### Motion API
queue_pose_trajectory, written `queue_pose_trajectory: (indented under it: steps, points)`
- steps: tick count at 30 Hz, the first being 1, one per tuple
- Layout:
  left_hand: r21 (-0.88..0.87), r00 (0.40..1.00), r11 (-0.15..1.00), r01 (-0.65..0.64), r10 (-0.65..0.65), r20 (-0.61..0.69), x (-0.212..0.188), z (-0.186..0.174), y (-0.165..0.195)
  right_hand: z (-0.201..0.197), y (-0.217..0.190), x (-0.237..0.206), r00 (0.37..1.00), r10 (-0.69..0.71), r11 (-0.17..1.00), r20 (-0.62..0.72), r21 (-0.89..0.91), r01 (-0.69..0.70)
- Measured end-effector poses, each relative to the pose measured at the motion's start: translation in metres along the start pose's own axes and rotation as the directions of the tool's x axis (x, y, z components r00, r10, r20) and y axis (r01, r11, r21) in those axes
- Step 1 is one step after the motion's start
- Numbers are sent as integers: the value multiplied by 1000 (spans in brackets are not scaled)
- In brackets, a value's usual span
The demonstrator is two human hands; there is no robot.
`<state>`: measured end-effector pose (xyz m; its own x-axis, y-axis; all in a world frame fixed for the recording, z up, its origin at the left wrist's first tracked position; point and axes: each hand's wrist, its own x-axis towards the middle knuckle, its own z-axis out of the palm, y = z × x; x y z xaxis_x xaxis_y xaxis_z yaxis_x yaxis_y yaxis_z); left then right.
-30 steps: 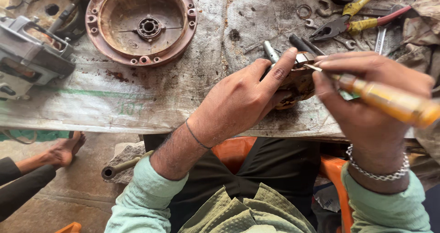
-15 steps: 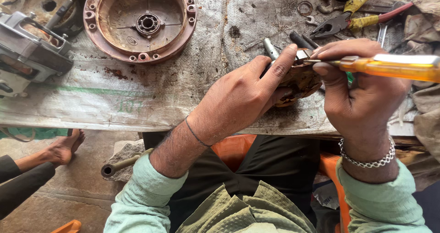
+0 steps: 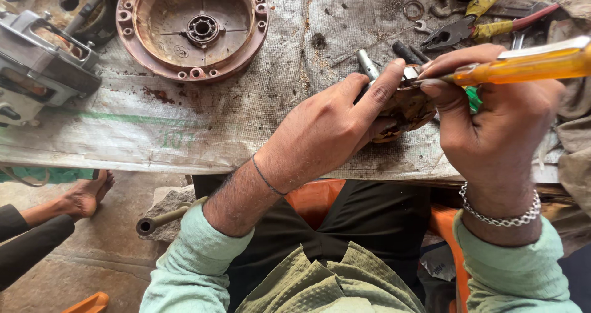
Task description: The person uses a screwdriver to pry and adjust small metal plates on a cylindrical copper-wound electrical component. They rotate the component to access different sides and continue prying at the plates throughout the clip.
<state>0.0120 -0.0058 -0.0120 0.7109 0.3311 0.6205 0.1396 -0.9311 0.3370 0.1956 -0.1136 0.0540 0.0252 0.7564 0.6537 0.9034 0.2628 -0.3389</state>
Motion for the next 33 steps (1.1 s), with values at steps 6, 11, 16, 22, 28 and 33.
queue_pose_trajectory:
  steps: [6, 11, 16, 22, 28, 33]
  points:
    - [-4, 999, 1000, -27, 27, -19, 0, -1, 0, 4, 5, -3, 1000, -10, 997, -3, 72, 10]
    - [8, 1000, 1000, -21, 21, -14, 1, -1, 1, 6, 5, -4, 999, -45, 998, -14, 43, 45]
    - [16, 1000, 1000, -25, 25, -1, 1, -1, 2, 6, 6, -6, 989, 147, 968, -19, 210, -140]
    - [17, 1000, 1000, -22, 21, 10, 2, -1, 1, 7, 6, -6, 997, 56, 979, -48, 201, -45]
    - [-5, 999, 999, -37, 37, -12, 2, -1, 1, 3, 5, -4, 1000, 19, 997, -17, 75, -18]
    - [-11, 1000, 1000, -12, 12, 14, 1, -3, 1, 4, 5, -3, 1000, -6, 995, -22, 100, 8]
